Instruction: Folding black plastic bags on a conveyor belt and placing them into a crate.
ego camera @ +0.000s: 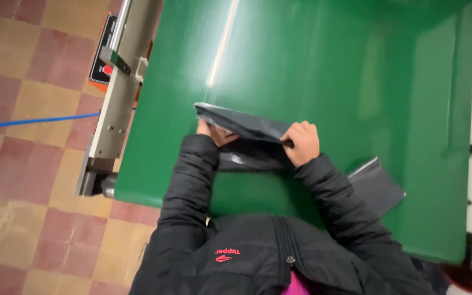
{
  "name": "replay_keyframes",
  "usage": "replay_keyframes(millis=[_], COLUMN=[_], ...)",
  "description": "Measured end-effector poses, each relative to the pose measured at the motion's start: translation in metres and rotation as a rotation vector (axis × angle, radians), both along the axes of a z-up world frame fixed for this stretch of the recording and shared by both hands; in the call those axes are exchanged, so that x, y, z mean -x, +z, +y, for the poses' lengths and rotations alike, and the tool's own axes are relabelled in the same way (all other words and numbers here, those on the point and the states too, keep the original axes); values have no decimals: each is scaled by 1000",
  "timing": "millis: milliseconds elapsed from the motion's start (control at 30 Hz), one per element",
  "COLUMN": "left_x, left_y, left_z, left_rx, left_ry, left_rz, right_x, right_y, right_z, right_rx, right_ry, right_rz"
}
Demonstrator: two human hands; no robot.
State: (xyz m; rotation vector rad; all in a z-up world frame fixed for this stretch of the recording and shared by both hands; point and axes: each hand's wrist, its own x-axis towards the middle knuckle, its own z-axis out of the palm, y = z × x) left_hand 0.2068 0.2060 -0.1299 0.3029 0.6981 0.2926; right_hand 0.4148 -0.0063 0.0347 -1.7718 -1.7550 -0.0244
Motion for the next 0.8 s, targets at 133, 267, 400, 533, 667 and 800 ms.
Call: replay_keyframes(millis=[133,267,400,533,667,800], left_x=[59,91,118,130,129,107], left_y=[-64,-33,-14,117,130,110], left_z=[9,-8,-49,-114,-123,-120], left_rx=[-9,-533,-905,-1742,-2658,-2848], left_ry=[66,191,265,24,-100,-235], left_rz=[-254,235,126,535,819,730], right_x=[29,35,32,31,65,115], right_y=[-24,-49,-62,-66,-25,-20], right_z=[-55,-75,-83,-90,-80,-65], right_rx=[45,92,120,113,-5,135], right_ry=[-2,3,-46,-58,-85,177], right_rz=[-32,-8,31,46,-320,-121])
